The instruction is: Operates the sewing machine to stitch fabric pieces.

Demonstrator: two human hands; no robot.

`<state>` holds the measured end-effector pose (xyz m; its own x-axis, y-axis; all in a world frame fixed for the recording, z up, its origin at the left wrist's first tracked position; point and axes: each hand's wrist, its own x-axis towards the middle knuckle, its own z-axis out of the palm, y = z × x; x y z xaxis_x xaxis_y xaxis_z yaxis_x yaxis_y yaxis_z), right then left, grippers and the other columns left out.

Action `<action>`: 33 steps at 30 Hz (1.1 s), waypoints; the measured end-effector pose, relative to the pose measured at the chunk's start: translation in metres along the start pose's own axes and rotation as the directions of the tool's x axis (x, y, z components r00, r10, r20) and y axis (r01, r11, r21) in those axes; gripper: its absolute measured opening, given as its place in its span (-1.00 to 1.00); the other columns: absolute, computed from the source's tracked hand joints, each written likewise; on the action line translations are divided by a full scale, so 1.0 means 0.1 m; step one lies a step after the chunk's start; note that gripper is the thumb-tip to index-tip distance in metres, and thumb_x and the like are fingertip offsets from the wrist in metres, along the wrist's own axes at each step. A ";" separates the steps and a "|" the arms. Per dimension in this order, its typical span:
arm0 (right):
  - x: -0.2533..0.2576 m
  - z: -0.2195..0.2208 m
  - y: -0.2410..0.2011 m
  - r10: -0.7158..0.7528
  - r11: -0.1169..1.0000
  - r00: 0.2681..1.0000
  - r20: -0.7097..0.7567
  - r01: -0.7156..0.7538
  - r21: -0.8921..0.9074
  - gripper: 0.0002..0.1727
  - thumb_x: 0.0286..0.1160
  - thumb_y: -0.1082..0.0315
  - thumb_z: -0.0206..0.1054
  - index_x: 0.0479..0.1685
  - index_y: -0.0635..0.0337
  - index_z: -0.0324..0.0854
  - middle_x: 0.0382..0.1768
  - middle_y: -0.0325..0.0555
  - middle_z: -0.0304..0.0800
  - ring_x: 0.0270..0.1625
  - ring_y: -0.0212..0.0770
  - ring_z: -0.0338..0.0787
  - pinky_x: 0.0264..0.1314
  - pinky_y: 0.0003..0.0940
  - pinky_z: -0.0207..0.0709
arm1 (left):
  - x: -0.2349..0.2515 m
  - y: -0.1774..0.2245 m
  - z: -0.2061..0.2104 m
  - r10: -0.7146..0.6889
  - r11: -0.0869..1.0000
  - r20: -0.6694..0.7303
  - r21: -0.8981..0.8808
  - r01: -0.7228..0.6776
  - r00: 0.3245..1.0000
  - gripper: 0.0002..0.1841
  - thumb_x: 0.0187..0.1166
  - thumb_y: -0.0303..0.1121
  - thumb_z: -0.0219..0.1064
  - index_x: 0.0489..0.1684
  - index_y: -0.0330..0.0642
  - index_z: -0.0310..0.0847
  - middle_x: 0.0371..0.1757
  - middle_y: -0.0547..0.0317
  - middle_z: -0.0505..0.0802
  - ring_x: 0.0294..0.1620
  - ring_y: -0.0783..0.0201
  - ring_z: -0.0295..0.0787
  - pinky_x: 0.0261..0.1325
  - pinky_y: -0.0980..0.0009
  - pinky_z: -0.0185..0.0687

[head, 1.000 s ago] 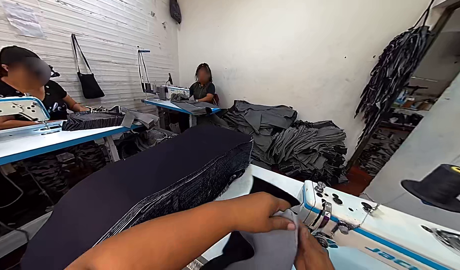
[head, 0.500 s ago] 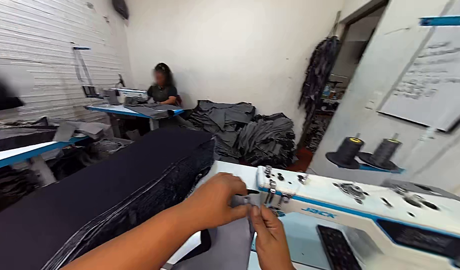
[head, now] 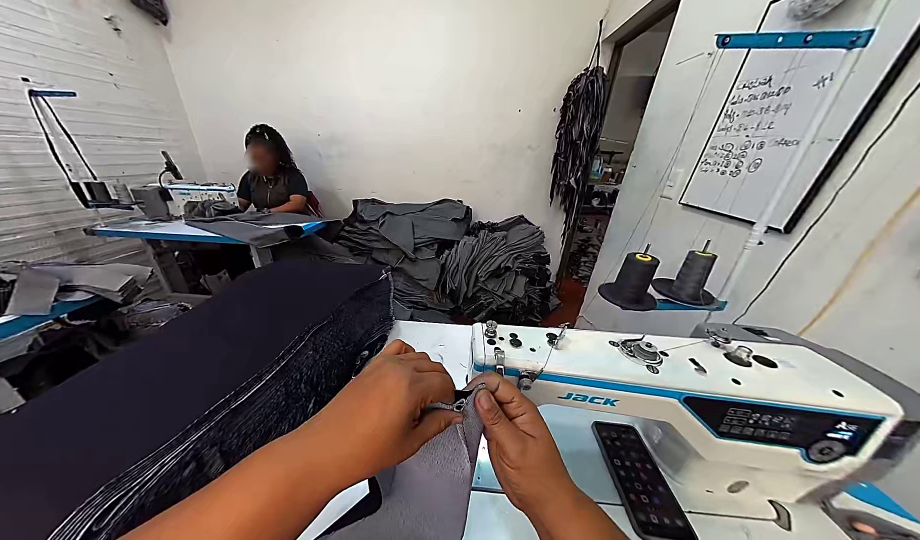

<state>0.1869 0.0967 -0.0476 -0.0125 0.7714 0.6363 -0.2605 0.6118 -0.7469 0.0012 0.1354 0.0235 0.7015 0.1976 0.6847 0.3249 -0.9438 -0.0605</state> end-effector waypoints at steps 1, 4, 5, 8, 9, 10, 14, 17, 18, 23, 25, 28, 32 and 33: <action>0.00 0.01 0.03 -0.063 0.996 0.997 -0.053 0.060 -0.062 -0.80 0.74 0.23 0.23 -0.11 0.07 0.74 -0.15 -0.45 0.74 -0.02 -0.61 0.70 0.16 -0.60 0.61 | -0.01 0.01 0.02 -0.026 0.999 -0.023 0.030 0.027 0.999 -0.73 0.50 -0.11 0.34 -0.53 -0.02 0.76 -0.35 0.32 0.91 -0.24 0.40 0.83 0.02 0.35 0.60; -0.04 0.08 0.09 -0.208 0.963 0.959 -0.193 0.167 -0.210 -0.82 0.69 0.30 0.27 -0.10 0.16 0.77 -0.12 -0.35 0.74 0.01 -0.57 0.71 0.15 -0.64 0.61 | -0.04 0.06 0.07 -0.118 0.991 -0.057 0.055 0.121 0.991 -0.72 0.49 -0.10 0.33 -0.56 -0.02 0.75 -0.45 0.33 0.86 -0.35 0.39 0.79 -0.09 0.33 0.58; -0.05 0.10 0.11 -0.229 0.957 0.951 -0.206 0.182 -0.225 -0.82 0.70 0.30 0.26 -0.11 0.15 0.76 -0.12 -0.36 0.74 0.02 -0.58 0.70 0.15 -0.66 0.60 | -0.04 0.08 0.07 -0.140 0.989 -0.053 0.043 0.142 0.989 -0.73 0.48 -0.11 0.34 -0.57 -0.02 0.73 -0.48 0.33 0.83 -0.38 0.39 0.77 -0.13 0.34 0.57; -0.06 0.10 0.09 -0.141 0.988 0.975 -0.169 0.128 -0.087 -0.78 0.76 0.22 0.21 0.01 0.11 0.72 -0.06 -0.40 0.73 0.03 -0.59 0.70 0.18 -0.62 0.60 | -0.03 0.10 0.04 -0.177 0.984 -0.028 -0.011 0.176 0.984 -0.76 0.45 -0.17 0.35 -0.57 -0.04 0.71 -0.53 0.33 0.79 -0.45 0.43 0.70 -0.16 0.38 0.54; -0.06 0.08 0.05 -0.058 0.998 0.988 -0.141 0.058 -0.003 -0.73 0.80 0.19 0.15 0.12 0.13 0.68 0.00 -0.39 0.76 0.08 -0.55 0.74 0.24 -0.54 0.64 | -0.03 0.10 0.03 -0.179 0.984 -0.027 -0.020 0.179 0.983 -0.77 0.44 -0.18 0.35 -0.58 -0.04 0.72 -0.52 0.34 0.80 -0.45 0.44 0.70 -0.15 0.40 0.54; -0.05 0.05 0.00 0.024 0.998 0.994 -0.102 -0.017 0.066 -0.67 0.83 0.19 0.07 0.25 0.19 0.61 0.08 -0.34 0.77 0.15 -0.50 0.75 0.31 -0.46 0.64 | -0.03 0.10 0.02 -0.178 0.984 -0.030 -0.024 0.177 0.984 -0.77 0.44 -0.19 0.36 -0.58 -0.04 0.71 -0.52 0.35 0.80 -0.44 0.45 0.70 -0.14 0.42 0.55; 0.02 -0.04 -0.04 0.132 0.991 0.991 0.015 -0.133 0.034 -0.65 0.81 0.21 0.09 0.18 0.26 0.68 0.09 -0.33 0.78 0.19 -0.51 0.73 0.39 -0.46 0.58 | -0.04 0.08 0.02 -0.169 0.985 -0.038 -0.037 0.168 0.985 -0.77 0.42 -0.19 0.38 -0.60 -0.05 0.72 -0.52 0.36 0.81 -0.42 0.49 0.72 -0.13 0.48 0.56; 0.06 -0.05 0.00 0.031 0.995 0.999 0.027 -0.028 -0.095 -0.77 0.72 0.25 0.23 -0.28 0.09 0.74 -0.22 -0.45 0.69 -0.08 -0.60 0.68 0.11 -0.59 0.59 | -0.05 0.08 0.03 -0.183 0.982 -0.055 -0.059 0.180 0.982 -0.80 0.38 -0.20 0.41 -0.61 -0.04 0.73 -0.52 0.37 0.82 -0.41 0.51 0.72 -0.14 0.52 0.56; 0.07 -0.03 -0.01 -0.004 0.991 1.000 0.011 0.005 -0.133 -0.78 0.70 0.29 0.24 -0.29 0.11 0.74 -0.23 -0.43 0.70 -0.08 -0.61 0.68 0.09 -0.61 0.60 | -0.05 0.08 0.03 -0.209 0.976 -0.060 -0.075 0.205 0.976 -0.82 0.36 -0.21 0.43 -0.59 -0.04 0.74 -0.52 0.40 0.81 -0.42 0.53 0.70 -0.17 0.54 0.53; 0.06 0.04 0.05 -0.177 0.921 0.984 -0.025 0.157 -0.357 -0.73 0.75 0.28 0.18 -0.19 0.25 0.72 -0.24 -0.35 0.69 -0.11 -0.66 0.66 0.02 -0.72 0.59 | -0.04 0.10 0.01 -0.368 0.920 0.060 -0.121 0.373 0.928 -0.57 0.53 -0.16 0.39 0.35 -0.08 0.68 -0.39 0.38 0.86 -0.41 0.44 0.73 -0.19 0.37 0.66; 0.06 0.06 0.07 -0.219 0.895 0.975 -0.027 0.190 -0.404 -0.73 0.77 0.29 0.15 -0.17 0.27 0.70 -0.32 -0.36 0.73 -0.22 -0.70 0.67 -0.07 -0.75 0.58 | -0.03 0.12 0.02 -0.332 0.941 0.053 -0.046 0.335 0.942 -0.60 0.63 -0.09 0.30 0.24 -0.15 0.77 -0.32 0.24 0.89 -0.30 0.26 0.82 -0.11 0.16 0.70; 0.06 0.07 0.07 -0.276 0.849 0.961 -0.012 0.237 -0.473 -0.72 0.78 0.29 0.13 -0.16 0.29 0.68 -0.36 -0.35 0.73 -0.27 -0.71 0.67 -0.11 -0.77 0.56 | 0.00 0.12 0.06 -0.280 0.959 0.034 0.055 0.278 0.959 -0.68 0.67 -0.10 0.24 -0.28 -0.14 0.80 -0.40 0.17 0.84 -0.32 0.20 0.83 -0.18 0.15 0.68; 0.11 0.02 0.05 -0.286 0.847 0.958 0.014 0.259 -0.464 -0.79 0.73 0.26 0.21 -0.09 0.18 0.70 -0.29 -0.48 0.82 -0.20 -0.74 0.73 -0.06 -0.75 0.63 | 0.02 0.10 0.04 -0.207 0.972 0.005 0.115 0.205 0.978 -0.68 0.69 -0.18 0.25 -0.35 -0.21 0.77 -0.43 0.11 0.83 -0.34 0.15 0.85 -0.26 0.16 0.70; 0.11 -0.02 0.02 -0.235 0.884 0.971 0.033 0.228 -0.408 -0.86 0.67 0.26 0.29 -0.08 0.09 0.70 -0.28 -0.53 0.85 -0.20 -0.72 0.76 -0.07 -0.72 0.66 | 0.04 0.09 0.00 -0.148 0.976 -0.014 0.160 0.148 0.989 -0.69 0.70 -0.18 0.24 -0.36 -0.18 0.76 -0.44 0.15 0.81 -0.36 0.18 0.83 -0.30 0.22 0.70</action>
<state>0.1879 0.1068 -0.0418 0.0172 0.5998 0.8000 0.1610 0.7880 -0.5942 0.0068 0.1279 0.0256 0.6368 0.3315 0.6961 0.5229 -0.8492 -0.0740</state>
